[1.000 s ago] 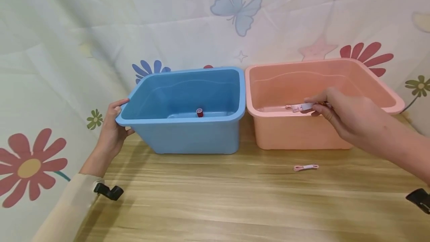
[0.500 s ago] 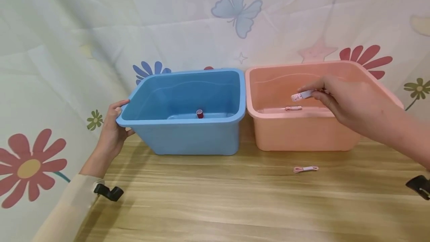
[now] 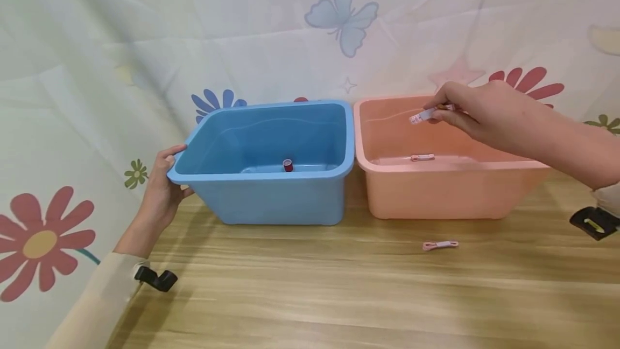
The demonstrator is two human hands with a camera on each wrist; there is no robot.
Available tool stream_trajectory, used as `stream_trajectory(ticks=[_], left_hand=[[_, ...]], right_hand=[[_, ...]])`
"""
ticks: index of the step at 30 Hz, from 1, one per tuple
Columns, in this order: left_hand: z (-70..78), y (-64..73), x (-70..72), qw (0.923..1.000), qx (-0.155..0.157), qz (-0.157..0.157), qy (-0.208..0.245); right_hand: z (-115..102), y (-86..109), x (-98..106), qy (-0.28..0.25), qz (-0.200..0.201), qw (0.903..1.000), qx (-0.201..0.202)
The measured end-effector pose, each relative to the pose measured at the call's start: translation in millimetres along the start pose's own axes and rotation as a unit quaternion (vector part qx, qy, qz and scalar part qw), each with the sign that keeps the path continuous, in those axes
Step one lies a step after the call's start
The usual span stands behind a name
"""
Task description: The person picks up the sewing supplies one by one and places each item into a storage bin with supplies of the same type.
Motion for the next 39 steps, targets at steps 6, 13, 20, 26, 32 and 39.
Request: stream_trajectory(ticks=[6,13,20,26,32,39], left_hand=[[0.8,1.8,-3.6,1.0000,-0.001,-0.001,-0.001],[2.7,1.3,-6.9,1.0000,0.002,-0.004,0.006],[2.3,0.9,-4.2,1.0000,0.002,-0.003,0.005],[1.3,0.4,-1.2,1.0000,0.006,0.002,0.005],[-0.5,-0.2,0.7,0.9999,0.008,0.008,-0.002],[-0.4,0.9,1.0,0.9999,0.009,0.008,0.004]], right_hand=[[10.0,-7.9,-7.9,-0.087,-0.015,0.9947,-0.054],[19.0,-10.8,-8.8,-0.105,-0.014,0.9923,-0.064],[24.0,-15.8,-13.5,-0.111,-0.007,0.9937,-0.020],[33.4,-19.9,-24.9,-0.088,-0.037,0.9948,-0.034],[40.4,-25.8,-37.6,-0.093,-0.073,0.9901,-0.076],[42.8,-31.7,-45.6,-0.096,-0.101,0.9858,-0.094]])
Point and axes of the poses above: each hand's wrist, its own y-axis away from the middle knuckle, its own x-axis out of the back of the hand, z = x × y, the point moved 8 cm from there along -y, towards the middle knuckle, and after that the axes turned 13 degrees about z, right-handed, at the moved point
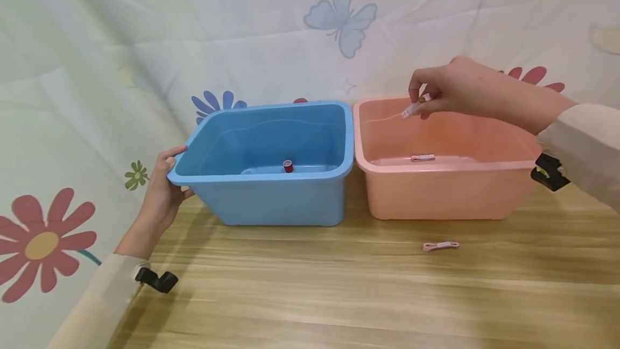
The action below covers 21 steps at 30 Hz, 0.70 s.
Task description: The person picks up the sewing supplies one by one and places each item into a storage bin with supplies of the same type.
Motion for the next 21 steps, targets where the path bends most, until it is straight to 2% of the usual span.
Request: stream_trajectory(ticks=[7,21], left_hand=[[0.5,-1.1,-2.8,1.0000,-0.005,-0.002,-0.004],[-0.2,-3.0,-3.8,1.0000,-0.004,-0.008,0.000]], right_hand=[[3.4,-1.3,0.5,0.000,-0.018,0.9996,-0.022],[11.9,-5.2,2.7,0.004,-0.018,0.9987,-0.047]])
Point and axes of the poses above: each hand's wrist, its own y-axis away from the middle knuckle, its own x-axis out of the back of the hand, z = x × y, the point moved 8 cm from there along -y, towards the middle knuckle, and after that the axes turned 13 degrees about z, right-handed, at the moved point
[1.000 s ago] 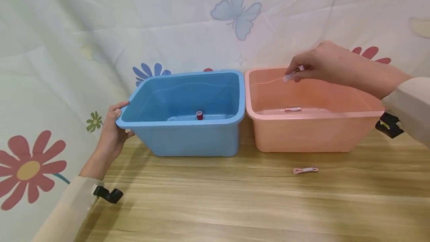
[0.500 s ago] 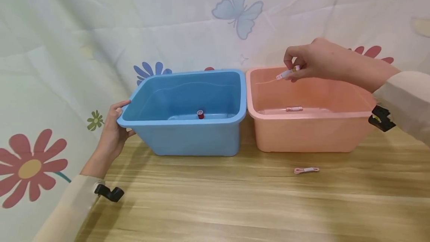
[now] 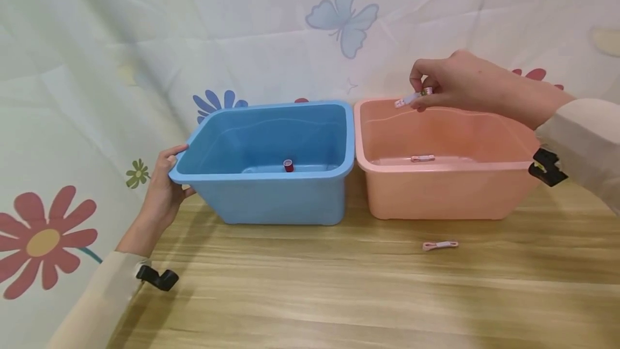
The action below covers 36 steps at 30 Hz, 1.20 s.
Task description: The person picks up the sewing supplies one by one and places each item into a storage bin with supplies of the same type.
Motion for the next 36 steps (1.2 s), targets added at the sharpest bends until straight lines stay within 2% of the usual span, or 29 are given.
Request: stream_trajectory(ticks=[5,11,18,24,31,36], left_hand=[[-0.1,-1.0,0.6,1.0000,-0.001,0.002,-0.003],[-0.2,-1.8,2.7,1.0000,0.001,0.002,0.003],[-1.0,1.2,5.3,1.0000,0.004,0.008,0.000],[0.9,3.1,3.8,1.0000,-0.001,0.006,-0.004],[1.4,2.7,1.9,1.0000,-0.004,0.003,-0.007],[1.8,1.6,0.0,0.9999,-0.007,0.001,-0.008]], right_hand=[[1.2,-3.5,-6.9,-0.009,-0.016,0.9998,0.001],[4.1,-9.7,-20.2,-0.021,-0.043,0.9986,-0.024],[1.0,-14.8,-34.0,-0.045,-0.049,0.9977,0.008],[0.6,-15.4,-37.4,-0.051,-0.056,0.9969,0.020],[1.0,-13.7,-40.4,-0.052,-0.078,0.9956,0.007],[0.3,-12.1,-39.4,-0.049,-0.072,0.9961,0.011]])
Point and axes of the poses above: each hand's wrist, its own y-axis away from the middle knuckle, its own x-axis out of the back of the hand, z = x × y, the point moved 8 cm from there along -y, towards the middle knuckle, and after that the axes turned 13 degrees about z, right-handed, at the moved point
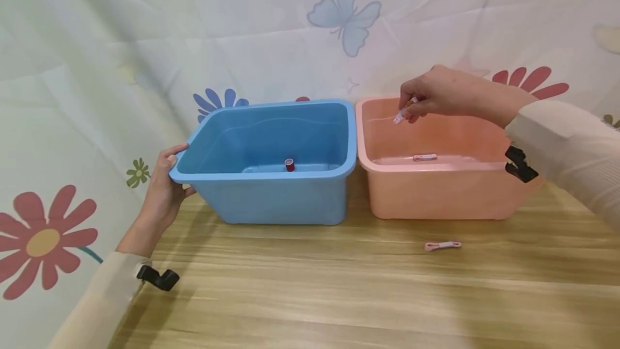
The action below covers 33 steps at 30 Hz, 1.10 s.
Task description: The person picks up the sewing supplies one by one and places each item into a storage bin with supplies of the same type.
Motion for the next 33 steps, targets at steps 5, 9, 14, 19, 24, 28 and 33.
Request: stream_trajectory(ticks=[5,9,14,19,24,28,33], left_hand=[[1.0,-0.6,-1.3,1.0000,0.002,-0.002,0.005],[0.9,-1.4,-3.1,0.9999,0.003,-0.003,0.009],[0.6,-1.8,-5.7,0.9999,0.002,-0.006,0.008],[-0.3,-0.5,-4.5,0.9999,0.005,-0.006,0.008],[0.8,0.7,-1.3,0.9999,0.006,0.001,0.014],[3.4,1.4,0.3,0.9998,0.008,0.004,0.018],[4.8,0.2,0.2,0.9997,0.011,0.007,0.019]], right_hand=[[3.5,-0.3,1.9,0.009,-0.003,0.9999,-0.013],[8.2,-0.3,3.5,0.015,-0.018,0.9990,-0.038],[10.5,2.8,7.4,0.003,-0.024,0.9985,-0.050],[12.7,8.5,8.0,-0.001,-0.035,0.9964,-0.077],[6.5,13.5,14.6,0.005,-0.019,0.9974,-0.070],[-8.2,20.9,23.2,0.014,0.008,0.9997,-0.021],[-30.9,45.6,32.6,0.030,0.054,0.9979,0.018]])
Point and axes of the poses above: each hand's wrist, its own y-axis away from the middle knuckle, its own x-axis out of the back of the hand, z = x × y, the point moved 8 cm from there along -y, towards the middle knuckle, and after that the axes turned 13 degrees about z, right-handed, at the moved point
